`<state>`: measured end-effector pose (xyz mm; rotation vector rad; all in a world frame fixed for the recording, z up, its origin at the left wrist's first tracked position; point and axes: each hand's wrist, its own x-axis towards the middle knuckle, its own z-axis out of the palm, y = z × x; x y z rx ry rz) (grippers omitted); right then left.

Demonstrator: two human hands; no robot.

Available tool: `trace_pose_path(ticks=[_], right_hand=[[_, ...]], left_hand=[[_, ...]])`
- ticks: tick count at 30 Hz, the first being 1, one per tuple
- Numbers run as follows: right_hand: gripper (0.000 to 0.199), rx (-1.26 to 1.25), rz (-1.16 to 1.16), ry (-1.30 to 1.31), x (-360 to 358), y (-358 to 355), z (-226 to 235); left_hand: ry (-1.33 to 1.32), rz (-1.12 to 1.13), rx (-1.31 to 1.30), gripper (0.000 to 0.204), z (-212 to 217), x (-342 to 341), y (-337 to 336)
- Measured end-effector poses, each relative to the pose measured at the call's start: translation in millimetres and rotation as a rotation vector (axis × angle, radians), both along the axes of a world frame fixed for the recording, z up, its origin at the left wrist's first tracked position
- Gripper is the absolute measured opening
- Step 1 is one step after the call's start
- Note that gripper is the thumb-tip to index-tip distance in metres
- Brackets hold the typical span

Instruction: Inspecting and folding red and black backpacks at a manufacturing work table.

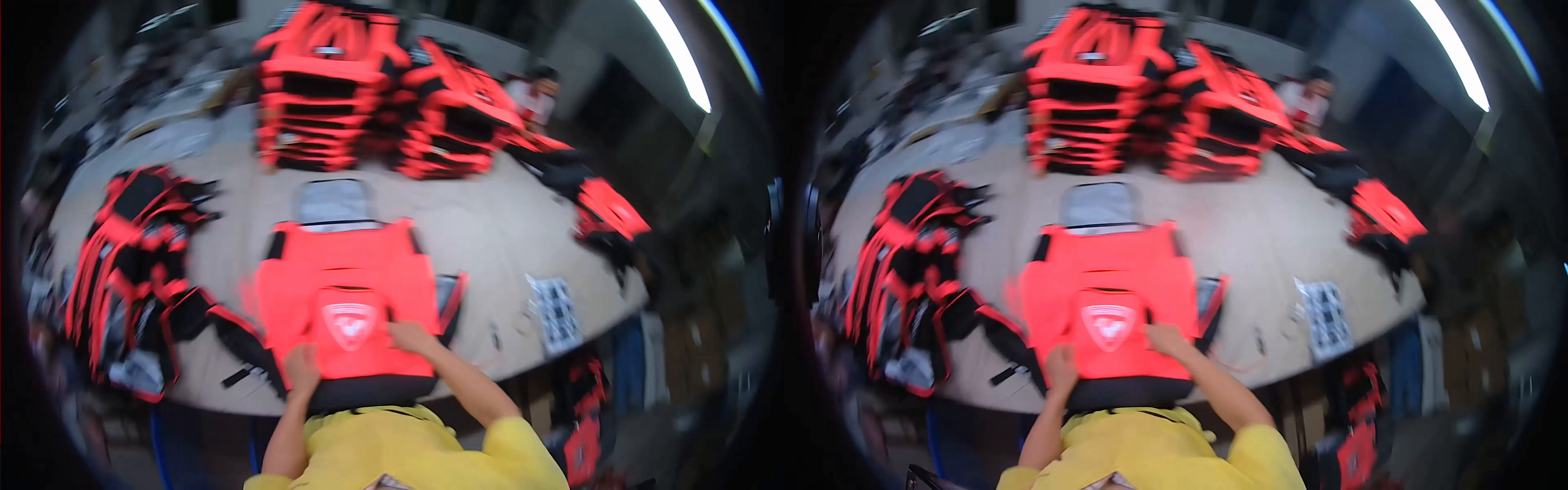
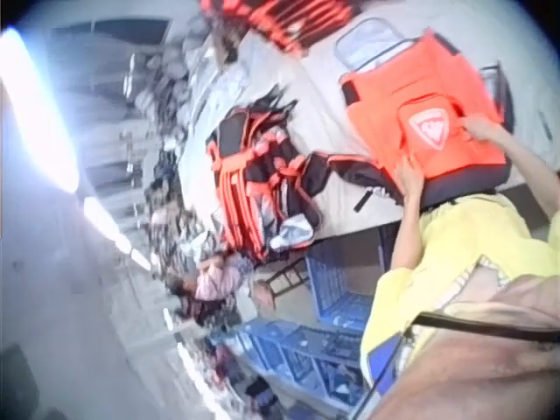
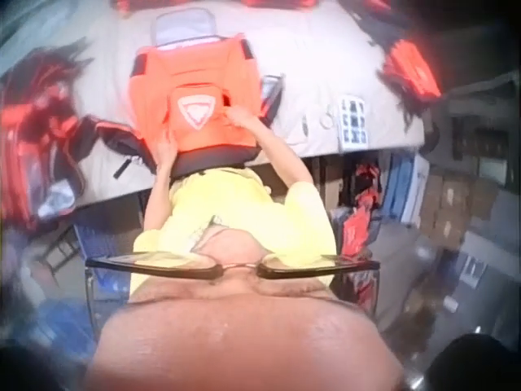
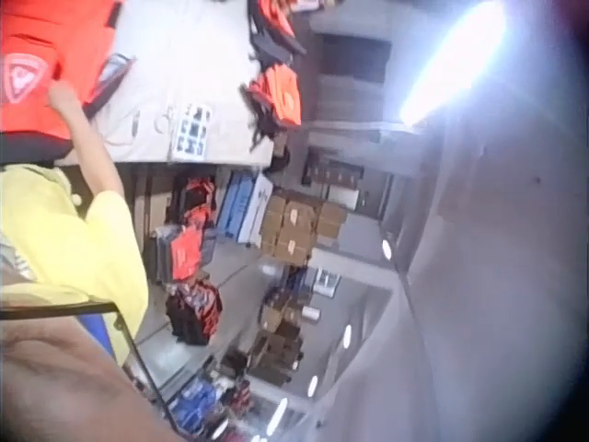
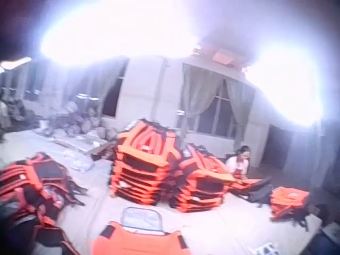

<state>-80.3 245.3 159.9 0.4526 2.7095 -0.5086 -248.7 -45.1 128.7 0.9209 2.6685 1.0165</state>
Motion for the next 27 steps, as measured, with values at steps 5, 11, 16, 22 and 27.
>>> trace_pose_path(ticks=[5, 11, 16, 22, 27], right_hand=[[0.035, 0.278, 0.011, 0.312, 50, 30, -34], [0.051, 0.169, 0.047, -0.142, 38, 74, -99], [0.02, 0.456, 0.308, 0.165, 79, 5, -41], [0.028, -0.159, 0.153, -0.027, 56, -46, 66], [0.036, -0.566, -0.923, 0.418, 45, -29, 35]], left_hand=[[0.16, -0.179, -0.011, 0.028, -14, 11, 43], [-0.044, 0.028, 0.037, 0.041, 12, 29, 31], [0.079, -0.019, 0.046, 0.038, -3, 19, 29], [-0.06, 0.107, 0.154, 0.035, 14, -6, 7], [-0.337, 0.042, 0.192, 0.034, 5, -11, 29]])
